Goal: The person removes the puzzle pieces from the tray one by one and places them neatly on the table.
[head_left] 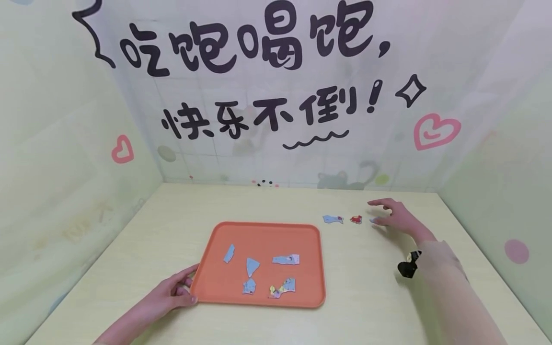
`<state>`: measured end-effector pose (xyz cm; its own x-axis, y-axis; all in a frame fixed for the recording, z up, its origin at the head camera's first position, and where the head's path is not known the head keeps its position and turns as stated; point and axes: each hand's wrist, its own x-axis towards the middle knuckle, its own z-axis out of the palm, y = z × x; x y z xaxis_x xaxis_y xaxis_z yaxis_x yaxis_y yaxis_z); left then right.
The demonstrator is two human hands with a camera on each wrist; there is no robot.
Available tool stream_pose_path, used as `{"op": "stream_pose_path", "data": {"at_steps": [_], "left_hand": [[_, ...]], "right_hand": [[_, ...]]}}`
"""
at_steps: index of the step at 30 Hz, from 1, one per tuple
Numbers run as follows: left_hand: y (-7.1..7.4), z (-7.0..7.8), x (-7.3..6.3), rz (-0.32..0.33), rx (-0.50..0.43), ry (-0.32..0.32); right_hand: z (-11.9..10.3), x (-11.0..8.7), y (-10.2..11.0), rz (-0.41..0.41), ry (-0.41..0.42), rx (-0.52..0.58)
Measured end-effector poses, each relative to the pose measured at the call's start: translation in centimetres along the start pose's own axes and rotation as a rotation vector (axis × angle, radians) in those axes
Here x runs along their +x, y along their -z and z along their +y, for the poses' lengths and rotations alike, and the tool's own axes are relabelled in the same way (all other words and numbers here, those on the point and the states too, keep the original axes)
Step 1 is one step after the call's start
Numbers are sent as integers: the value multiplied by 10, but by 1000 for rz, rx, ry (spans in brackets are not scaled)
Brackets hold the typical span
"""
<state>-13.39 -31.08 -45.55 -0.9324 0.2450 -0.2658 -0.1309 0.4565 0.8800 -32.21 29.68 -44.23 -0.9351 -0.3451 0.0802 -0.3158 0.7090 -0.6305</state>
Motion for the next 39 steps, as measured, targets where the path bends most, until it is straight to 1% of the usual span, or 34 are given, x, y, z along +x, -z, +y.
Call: {"op": "stream_pose_path", "data": {"at_steps": [2, 7, 11, 13, 18, 22, 28, 29, 35, 39], "left_hand": [[0, 0, 0, 5, 9, -5], [-1, 1, 0, 22, 12, 11], [-1, 2, 0, 17, 19, 9], [-1, 2, 0, 17, 23, 9], [-1, 1, 1, 19, 27, 11], [-1, 2, 1, 20, 26, 17], [-1, 4, -1, 19, 16, 9], [-1, 4, -2, 16, 17, 3], [-2, 5, -1, 18, 15, 11], [-2, 3, -1, 2, -5, -17]], "right_hand": [[-6, 5, 0, 4, 29, 8], [-24, 19, -3, 9, 89, 22], [-41, 29, -9, 10, 127, 19], [-49, 33, -12, 10, 154, 7], [-67, 40, -21, 5, 212, 15], [-81, 44, -28, 3, 263, 21], [-103, 45, -43, -22, 358, -14], [-107, 44, -45, -29, 367, -14], [-132, 37, -61, -74, 391, -21], [-146, 32, -74, -98, 449, -82]]}}
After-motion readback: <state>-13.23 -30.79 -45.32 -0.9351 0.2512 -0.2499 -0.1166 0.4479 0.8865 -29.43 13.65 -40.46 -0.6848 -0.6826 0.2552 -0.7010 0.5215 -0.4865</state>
